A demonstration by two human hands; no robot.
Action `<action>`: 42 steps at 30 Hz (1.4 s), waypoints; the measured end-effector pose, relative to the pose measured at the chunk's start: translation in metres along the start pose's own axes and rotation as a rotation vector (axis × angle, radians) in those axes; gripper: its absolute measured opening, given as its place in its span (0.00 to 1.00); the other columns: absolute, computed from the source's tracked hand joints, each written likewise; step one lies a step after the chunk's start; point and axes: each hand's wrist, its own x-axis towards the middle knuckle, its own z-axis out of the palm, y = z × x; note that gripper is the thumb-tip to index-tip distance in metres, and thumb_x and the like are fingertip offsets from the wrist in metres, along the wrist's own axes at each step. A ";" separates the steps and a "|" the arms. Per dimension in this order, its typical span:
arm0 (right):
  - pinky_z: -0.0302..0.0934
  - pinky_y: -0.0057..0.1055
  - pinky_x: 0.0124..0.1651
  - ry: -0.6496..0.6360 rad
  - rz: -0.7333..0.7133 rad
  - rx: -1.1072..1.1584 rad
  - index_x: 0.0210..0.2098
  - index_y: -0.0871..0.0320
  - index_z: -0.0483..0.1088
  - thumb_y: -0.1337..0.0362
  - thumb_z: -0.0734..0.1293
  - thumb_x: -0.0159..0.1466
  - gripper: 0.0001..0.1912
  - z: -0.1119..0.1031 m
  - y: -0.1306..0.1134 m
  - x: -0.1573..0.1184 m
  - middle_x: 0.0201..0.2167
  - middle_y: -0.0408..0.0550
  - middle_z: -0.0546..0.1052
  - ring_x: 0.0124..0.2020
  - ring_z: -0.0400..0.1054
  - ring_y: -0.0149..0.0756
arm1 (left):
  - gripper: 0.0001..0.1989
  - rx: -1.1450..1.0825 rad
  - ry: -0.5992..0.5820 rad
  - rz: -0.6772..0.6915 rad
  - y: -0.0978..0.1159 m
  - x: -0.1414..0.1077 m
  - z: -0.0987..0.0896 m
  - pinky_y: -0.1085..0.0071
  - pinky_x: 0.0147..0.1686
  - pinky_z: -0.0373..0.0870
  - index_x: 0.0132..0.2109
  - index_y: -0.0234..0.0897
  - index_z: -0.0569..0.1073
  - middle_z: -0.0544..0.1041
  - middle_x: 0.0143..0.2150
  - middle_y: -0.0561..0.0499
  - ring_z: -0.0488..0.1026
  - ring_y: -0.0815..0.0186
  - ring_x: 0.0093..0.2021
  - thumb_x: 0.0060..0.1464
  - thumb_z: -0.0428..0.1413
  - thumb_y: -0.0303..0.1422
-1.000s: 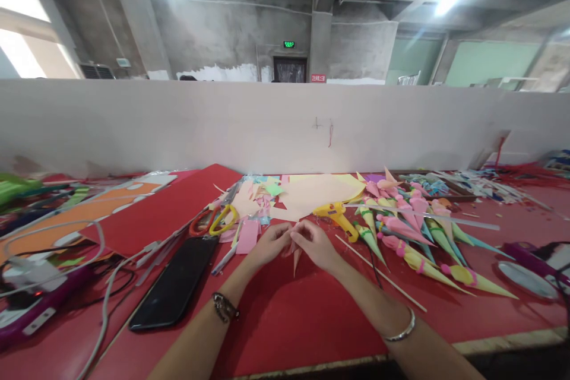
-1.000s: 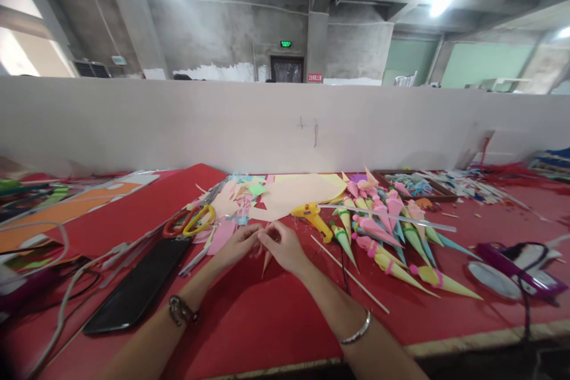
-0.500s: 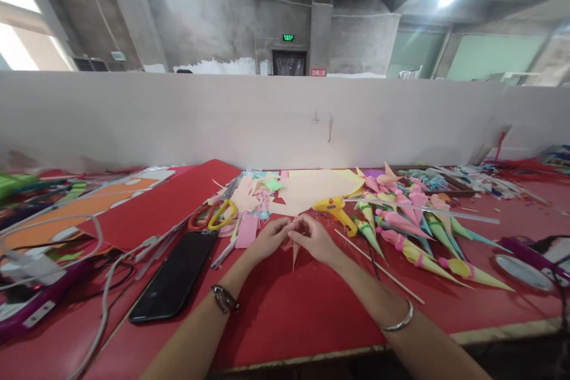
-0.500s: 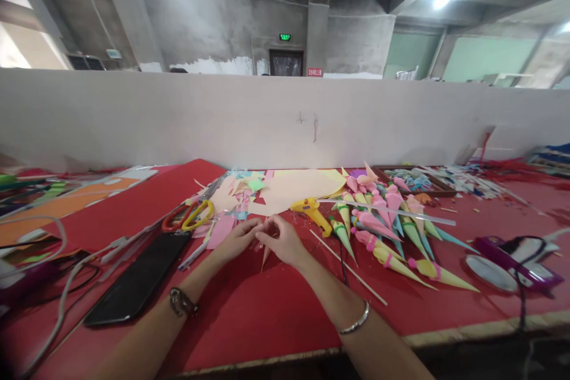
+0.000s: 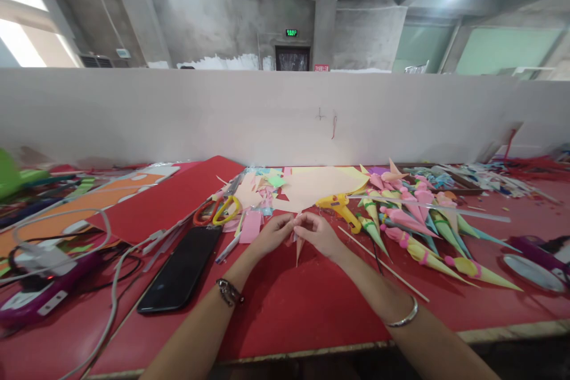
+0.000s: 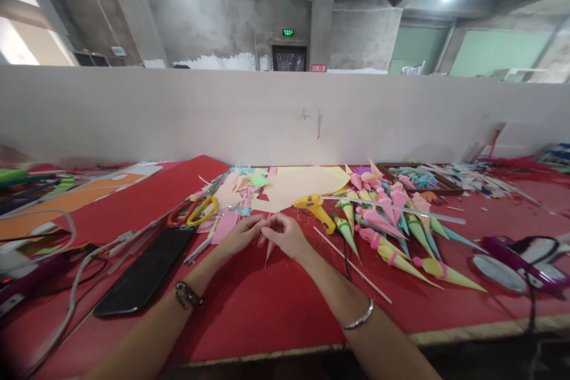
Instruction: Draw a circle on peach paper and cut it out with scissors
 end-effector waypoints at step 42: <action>0.50 0.22 0.15 -0.067 0.230 -0.144 0.18 0.59 0.59 0.53 0.57 0.57 0.18 -0.005 0.008 0.004 0.12 0.37 0.63 0.11 0.55 0.23 | 0.10 0.046 0.046 0.020 0.001 0.000 0.001 0.76 0.24 0.56 0.20 0.34 0.62 0.64 0.16 0.58 0.59 0.74 0.20 0.46 0.46 0.31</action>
